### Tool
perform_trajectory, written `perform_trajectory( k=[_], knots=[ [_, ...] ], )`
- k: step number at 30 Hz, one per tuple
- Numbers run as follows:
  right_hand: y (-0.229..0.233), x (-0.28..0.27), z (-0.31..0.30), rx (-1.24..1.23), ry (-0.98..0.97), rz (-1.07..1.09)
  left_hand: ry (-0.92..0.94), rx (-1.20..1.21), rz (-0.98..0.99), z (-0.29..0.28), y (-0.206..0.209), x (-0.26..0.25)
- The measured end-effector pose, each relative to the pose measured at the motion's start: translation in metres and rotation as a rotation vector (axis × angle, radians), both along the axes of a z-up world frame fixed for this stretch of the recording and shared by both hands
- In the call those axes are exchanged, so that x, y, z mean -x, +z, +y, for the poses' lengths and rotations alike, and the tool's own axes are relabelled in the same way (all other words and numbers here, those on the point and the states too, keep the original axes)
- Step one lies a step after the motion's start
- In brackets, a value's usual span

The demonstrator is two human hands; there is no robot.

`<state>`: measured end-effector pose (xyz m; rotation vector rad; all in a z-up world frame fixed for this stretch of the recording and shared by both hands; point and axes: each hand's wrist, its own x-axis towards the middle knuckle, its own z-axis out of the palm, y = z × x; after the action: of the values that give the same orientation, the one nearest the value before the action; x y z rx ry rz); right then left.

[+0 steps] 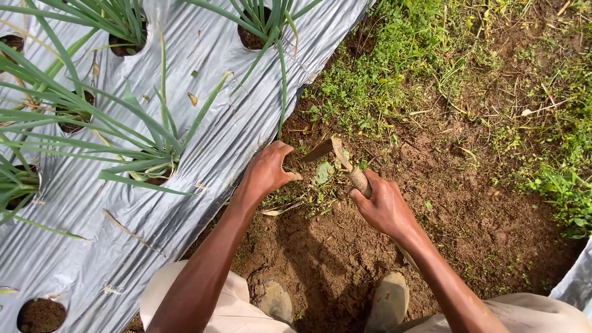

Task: The person uses a hand hoe to loosen soil and remove weeds from the ground between rows of plants covered with plastic mulch. The person gathers the uprooted weeds by hand and discards them onto a nearby path.

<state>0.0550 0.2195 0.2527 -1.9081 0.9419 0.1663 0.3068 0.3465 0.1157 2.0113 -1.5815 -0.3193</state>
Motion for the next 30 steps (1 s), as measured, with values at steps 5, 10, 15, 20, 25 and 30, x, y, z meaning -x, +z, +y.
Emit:
perform_trajectory(
  k=[5,10,15,20,25,30],
  knots=[
    [0.012,-0.003,0.0,-0.038,0.023,-0.087,0.182,-0.192,-0.127,0.001,0.029,0.018],
    [0.011,-0.01,0.011,-0.105,0.008,-0.106,0.232,-0.106,-0.175,0.008,0.035,0.026],
    [-0.014,-0.005,0.012,-0.171,-0.058,-0.171,0.272,-0.013,-0.153,0.005,0.051,0.033],
    [-0.003,-0.008,0.017,-0.405,-0.148,-0.201,0.267,0.054,-0.292,0.001,0.062,0.04],
    [0.006,-0.009,0.017,-0.339,-0.068,-0.044,0.242,0.019,-0.308,0.004,0.039,0.039],
    [-0.014,-0.005,0.016,-0.255,-0.005,-0.002,0.224,0.018,-0.25,0.005,0.014,0.031]
  ],
)
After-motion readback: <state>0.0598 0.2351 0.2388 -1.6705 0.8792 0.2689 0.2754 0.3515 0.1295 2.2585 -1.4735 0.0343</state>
